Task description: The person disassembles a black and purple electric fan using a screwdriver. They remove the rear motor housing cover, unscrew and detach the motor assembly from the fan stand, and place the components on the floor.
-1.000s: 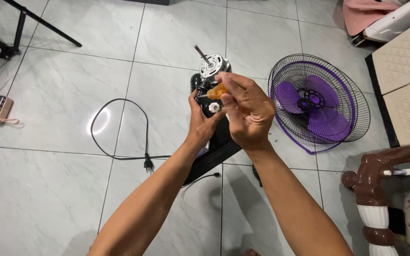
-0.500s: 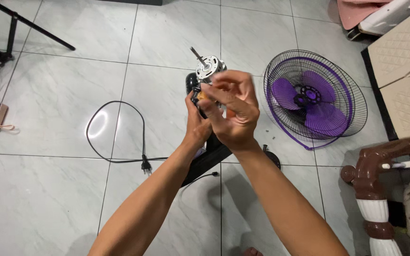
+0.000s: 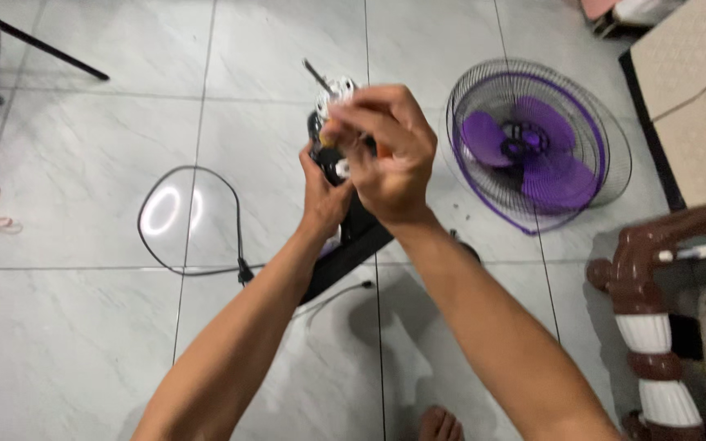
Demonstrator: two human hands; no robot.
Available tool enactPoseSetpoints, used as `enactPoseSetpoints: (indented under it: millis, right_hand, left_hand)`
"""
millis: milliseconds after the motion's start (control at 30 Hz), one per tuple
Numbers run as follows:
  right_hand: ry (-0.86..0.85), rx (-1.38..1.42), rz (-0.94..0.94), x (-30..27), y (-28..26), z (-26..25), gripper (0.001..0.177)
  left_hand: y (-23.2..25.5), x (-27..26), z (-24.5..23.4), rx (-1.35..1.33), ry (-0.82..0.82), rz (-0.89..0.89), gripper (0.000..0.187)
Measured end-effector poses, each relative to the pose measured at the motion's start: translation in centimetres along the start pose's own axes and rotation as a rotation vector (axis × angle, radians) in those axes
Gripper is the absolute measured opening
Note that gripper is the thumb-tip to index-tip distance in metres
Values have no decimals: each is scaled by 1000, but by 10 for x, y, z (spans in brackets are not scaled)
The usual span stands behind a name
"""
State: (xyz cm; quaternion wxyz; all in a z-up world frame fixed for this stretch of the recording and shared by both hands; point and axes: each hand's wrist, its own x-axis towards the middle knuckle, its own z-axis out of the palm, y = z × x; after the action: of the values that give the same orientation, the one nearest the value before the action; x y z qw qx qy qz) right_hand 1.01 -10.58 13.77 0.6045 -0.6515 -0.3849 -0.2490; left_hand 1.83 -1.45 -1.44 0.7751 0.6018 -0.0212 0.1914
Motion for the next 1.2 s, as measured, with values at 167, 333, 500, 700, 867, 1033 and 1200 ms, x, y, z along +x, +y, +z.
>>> enactPoseSetpoints:
  millis: [167,333,500,700,867,1033,1200]
  right_hand:
    - [-41,-10,-57,-3,6,-3,15]
    - [6,-69,18,-3,8,-1,18]
    - [-5,26,24,-7,10,-13,17]
    - [103,-156,66,-17,4,-21,20]
    - [96,18,65,-17,5,-42,19]
    - [102,-86,-65,-19,-1,-52,22]
    - [117,1,137,-13,-8,-51,18]
  left_hand:
    - [0,-1,-5,6,8,-108,86]
    - [0,0,-4,5,19,-98,90]
    - [-8,2,-7,12,40,-84,93]
    - [-20,-4,-6,102,37,-54,94]
    - [-29,-5,19,88,-7,9,98]
    - [-28,-8,44,40,-30,-108,99]
    - [-21,-8,47,50,-20,-84,97]
